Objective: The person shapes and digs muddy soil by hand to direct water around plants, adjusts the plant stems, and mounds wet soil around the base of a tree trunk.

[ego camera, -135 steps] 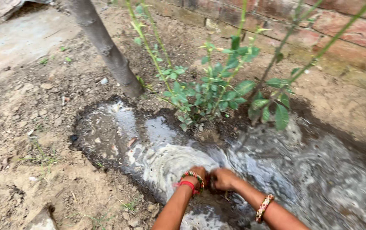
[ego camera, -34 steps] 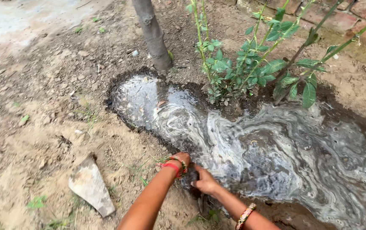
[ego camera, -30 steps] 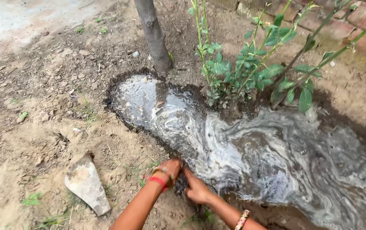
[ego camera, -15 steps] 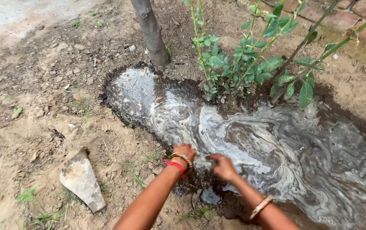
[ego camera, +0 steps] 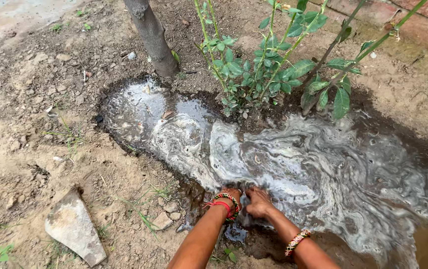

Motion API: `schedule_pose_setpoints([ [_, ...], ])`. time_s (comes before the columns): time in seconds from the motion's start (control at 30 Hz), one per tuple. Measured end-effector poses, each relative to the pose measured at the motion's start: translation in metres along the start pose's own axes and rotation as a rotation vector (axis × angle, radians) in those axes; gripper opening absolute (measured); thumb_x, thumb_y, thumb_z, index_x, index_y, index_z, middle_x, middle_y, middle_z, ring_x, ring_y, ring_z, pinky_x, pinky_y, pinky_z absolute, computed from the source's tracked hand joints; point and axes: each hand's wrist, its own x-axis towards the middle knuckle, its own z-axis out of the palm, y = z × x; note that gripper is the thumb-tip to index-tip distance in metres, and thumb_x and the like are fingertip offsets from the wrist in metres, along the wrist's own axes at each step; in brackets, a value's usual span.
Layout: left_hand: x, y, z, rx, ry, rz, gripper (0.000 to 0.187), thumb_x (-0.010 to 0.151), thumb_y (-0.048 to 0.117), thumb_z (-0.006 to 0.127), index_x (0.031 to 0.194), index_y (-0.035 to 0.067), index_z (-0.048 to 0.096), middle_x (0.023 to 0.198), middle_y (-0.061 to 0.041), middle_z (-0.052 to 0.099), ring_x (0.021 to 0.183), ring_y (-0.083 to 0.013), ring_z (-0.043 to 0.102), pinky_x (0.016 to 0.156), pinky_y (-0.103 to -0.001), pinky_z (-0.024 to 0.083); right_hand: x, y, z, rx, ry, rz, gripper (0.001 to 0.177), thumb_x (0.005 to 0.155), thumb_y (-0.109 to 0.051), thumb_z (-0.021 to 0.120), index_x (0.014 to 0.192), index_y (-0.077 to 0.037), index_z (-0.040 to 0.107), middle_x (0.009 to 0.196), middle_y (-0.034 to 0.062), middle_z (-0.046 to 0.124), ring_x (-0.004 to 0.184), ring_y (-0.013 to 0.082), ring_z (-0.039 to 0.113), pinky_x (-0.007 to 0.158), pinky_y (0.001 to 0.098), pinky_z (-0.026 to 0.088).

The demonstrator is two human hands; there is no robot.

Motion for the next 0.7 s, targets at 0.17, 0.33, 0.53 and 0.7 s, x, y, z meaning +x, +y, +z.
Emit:
schedule_pose_setpoints([
  [0.17, -0.012, -0.017, 0.024, -0.092, -0.028, 0.067, 0.047, 0.091, 0.023, 0.067, 0.137, 0.010, 0.063, 0.139, -0.021, 0.062, 0.127, -0.0367, 0.061, 0.108, -0.046, 0.050, 0.014, 0.023, 0.031, 0.168, -0.022, -0.093, 0.081, 0.068, -0.006, 0.064, 0.148, -0.005, 0.052, 0.153, 0.0173, 0.051, 0.146, 0.0306, 0.045, 0.121, 0.0336, 0.034],
  [0.33, -0.031, -0.025, 0.026, -0.018, -0.107, 0.052, 0.047, 0.088, 0.019, 0.069, 0.133, 0.008, 0.064, 0.130, -0.023, 0.067, 0.119, -0.0370, 0.067, 0.102, -0.047, 0.054, -0.038, 0.015, 0.045, 0.494, -0.053, -0.095, 0.073, 0.066, -0.005, 0.070, 0.138, -0.001, 0.059, 0.127, 0.0176, 0.070, 0.118, 0.0281, 0.066, 0.102, 0.0337, 0.052],
  [0.53, -0.087, -0.026, 0.007, 0.063, -0.111, 0.167, 0.052, 0.076, 0.013, 0.076, 0.126, 0.006, 0.067, 0.121, -0.023, 0.072, 0.112, -0.0347, 0.071, 0.096, -0.045, 0.058, -0.116, -0.026, 0.017, 0.486, -0.229, -0.121, 0.058, 0.077, -0.013, 0.070, 0.133, -0.003, 0.064, 0.108, 0.0206, 0.075, 0.090, 0.0374, 0.066, 0.083, 0.0479, 0.057],
  [0.7, -0.151, -0.036, 0.006, 0.178, 0.030, 0.255, 0.037, 0.087, 0.019, 0.069, 0.123, 0.009, 0.069, 0.120, -0.026, 0.069, 0.114, -0.0376, 0.068, 0.099, -0.047, 0.055, -0.115, -0.007, 0.078, 0.218, 0.136, -0.649, 0.074, 0.067, 0.003, 0.059, 0.141, 0.002, 0.054, 0.131, 0.0233, 0.066, 0.120, 0.0356, 0.064, 0.109, 0.0447, 0.049],
])
